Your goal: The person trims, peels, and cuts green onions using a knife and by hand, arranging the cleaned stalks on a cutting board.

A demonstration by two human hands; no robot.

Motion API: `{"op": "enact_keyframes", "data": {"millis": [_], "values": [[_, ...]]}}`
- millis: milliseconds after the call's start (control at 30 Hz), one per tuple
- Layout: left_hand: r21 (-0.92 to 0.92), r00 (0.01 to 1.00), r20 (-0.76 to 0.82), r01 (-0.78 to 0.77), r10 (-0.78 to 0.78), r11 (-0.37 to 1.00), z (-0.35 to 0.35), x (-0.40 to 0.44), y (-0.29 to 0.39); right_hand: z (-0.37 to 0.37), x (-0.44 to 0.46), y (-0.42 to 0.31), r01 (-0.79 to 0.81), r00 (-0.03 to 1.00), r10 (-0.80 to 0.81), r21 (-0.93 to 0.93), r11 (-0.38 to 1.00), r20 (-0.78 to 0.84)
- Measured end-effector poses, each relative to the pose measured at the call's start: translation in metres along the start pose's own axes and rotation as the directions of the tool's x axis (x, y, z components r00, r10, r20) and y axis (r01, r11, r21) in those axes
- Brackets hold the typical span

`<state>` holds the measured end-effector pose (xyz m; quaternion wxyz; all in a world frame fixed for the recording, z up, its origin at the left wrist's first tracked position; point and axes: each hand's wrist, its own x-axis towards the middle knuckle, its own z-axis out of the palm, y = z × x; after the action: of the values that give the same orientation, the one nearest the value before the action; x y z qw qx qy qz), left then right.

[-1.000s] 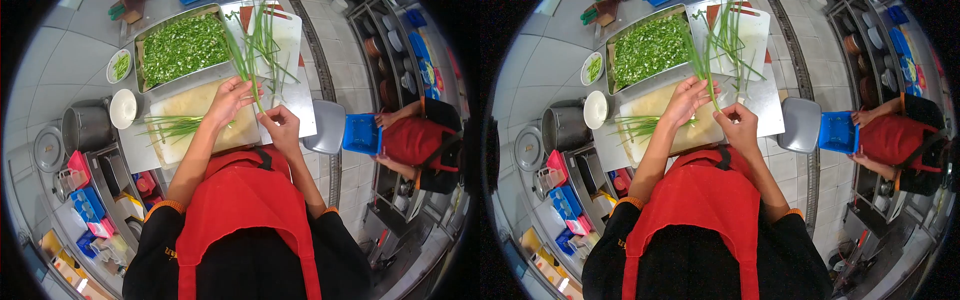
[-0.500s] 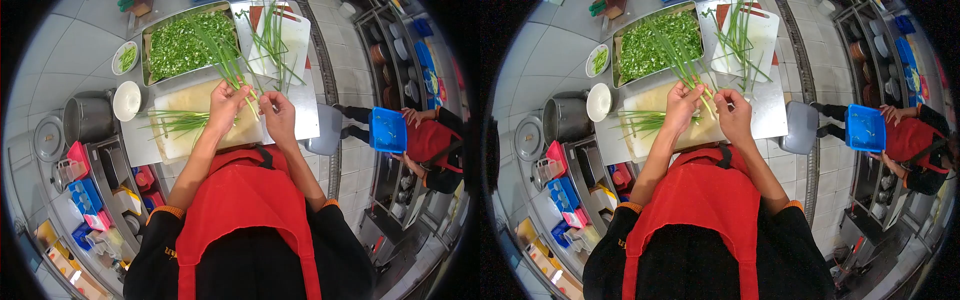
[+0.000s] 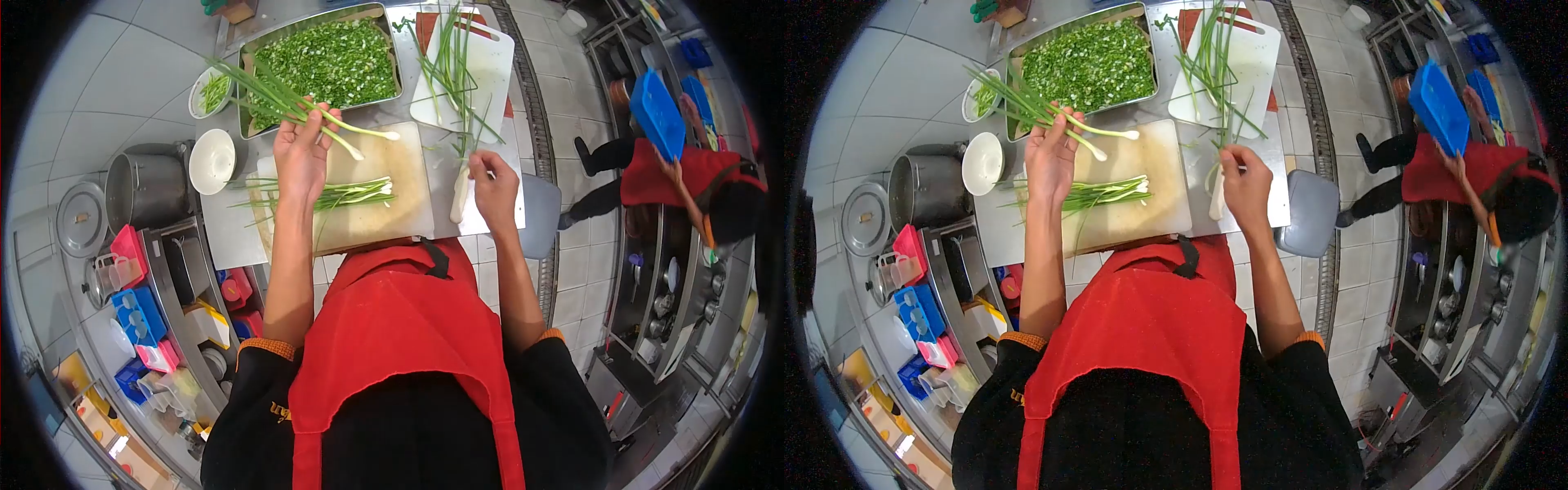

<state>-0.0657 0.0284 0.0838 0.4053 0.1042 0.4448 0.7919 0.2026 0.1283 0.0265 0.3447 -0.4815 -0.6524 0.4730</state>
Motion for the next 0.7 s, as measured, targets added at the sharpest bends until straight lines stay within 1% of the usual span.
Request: {"op": "enact_keyframes", "data": {"millis": [33,67,100,133,167,200,233,267,300,333,367,433,467,533,567,633,667,700], "values": [[0.000,1.000,0.005,0.002,-0.002,1.000,0.005,-0.003,0.000,0.001,0.008,-0.004,0.097,0.995,-0.099,-0.198,0.975,0.002],[-0.017,0.998,0.052,0.021,-0.020,1.000,0.011,-0.007,0.000,0.003,0.015,-0.008,0.099,0.995,-0.102,-0.197,0.975,-0.002],[-0.032,0.995,0.096,0.041,-0.038,0.999,0.016,-0.011,0.000,0.004,0.021,-0.013,0.187,0.981,-0.191,-0.287,0.939,0.012],[-0.032,0.995,0.097,0.040,-0.037,0.999,0.020,-0.015,0.000,0.005,0.024,-0.021,0.271,0.960,-0.278,-0.374,0.887,0.035],[-0.035,0.988,0.151,0.045,-0.039,0.998,0.024,-0.017,0.000,0.007,0.026,-0.034,0.275,0.959,-0.283,-0.374,0.886,0.036],[-0.036,0.979,0.201,0.053,-0.044,0.998,0.026,-0.020,0.000,0.009,0.024,-0.052,0.119,0.989,-0.112,-0.069,0.990,0.099],[-0.034,0.970,0.240,0.042,-0.032,0.999,0.027,-0.021,-0.001,0.011,0.021,-0.068,-0.086,0.977,0.037,0.226,0.970,0.212],[-0.034,0.971,0.237,0.041,-0.032,0.999,0.027,-0.022,-0.001,0.012,0.018,-0.081,-0.087,0.976,0.038,0.226,0.970,0.214],[-0.018,0.962,0.271,0.028,-0.022,0.999,0.027,-0.024,-0.001,0.013,0.016,-0.094,-0.179,0.928,0.049,0.326,0.928,0.369],[-0.002,0.952,0.306,0.014,-0.012,1.000,0.028,-0.025,-0.001,0.014,0.013,-0.103,-0.280,0.857,0.037,0.404,0.871,0.515],[-0.003,0.952,0.307,0.011,-0.009,1.000,0.030,-0.027,-0.001,0.017,0.010,-0.111,-0.277,0.857,0.034,0.405,0.871,0.514],[0.042,0.949,0.316,-0.013,-0.001,0.999,0.034,-0.030,-0.001,0.022,0.004,-0.121,-0.266,0.772,0.036,0.270,0.925,0.635],[0.041,0.949,0.316,-0.015,0.001,0.999,0.038,-0.033,0.000,0.026,0.003,-0.121,-0.263,0.772,0.034,0.270,0.926,0.635],[0.035,0.971,0.236,0.036,-0.044,0.999,0.045,-0.036,0.006,0.032,0.001,-0.117,-0.176,0.851,0.017,0.255,0.951,0.525],[0.034,0.972,0.233,0.033,-0.040,0.999,0.045,-0.036,0.008,0.034,-0.002,-0.117,-0.175,0.848,0.015,0.254,0.951,0.529],[0.086,0.985,0.171,0.018,-0.033,0.996,0.045,-0.037,0.011,0.035,-0.006,-0.116,0.013,0.938,-0.089,0.223,0.975,0.335],[0.086,0.985,0.168,0.019,-0.033,0.996,0.043,-0.038,0.011,0.036,-0.006,-0.114,0.011,0.937,-0.088,0.223,0.975,0.338],[0.131,0.990,0.134,0.018,-0.036,0.991,0.041,-0.037,0.011,0.036,-0.007,-0.111,0.068,0.947,-0.132,0.216,0.974,0.293]]}}
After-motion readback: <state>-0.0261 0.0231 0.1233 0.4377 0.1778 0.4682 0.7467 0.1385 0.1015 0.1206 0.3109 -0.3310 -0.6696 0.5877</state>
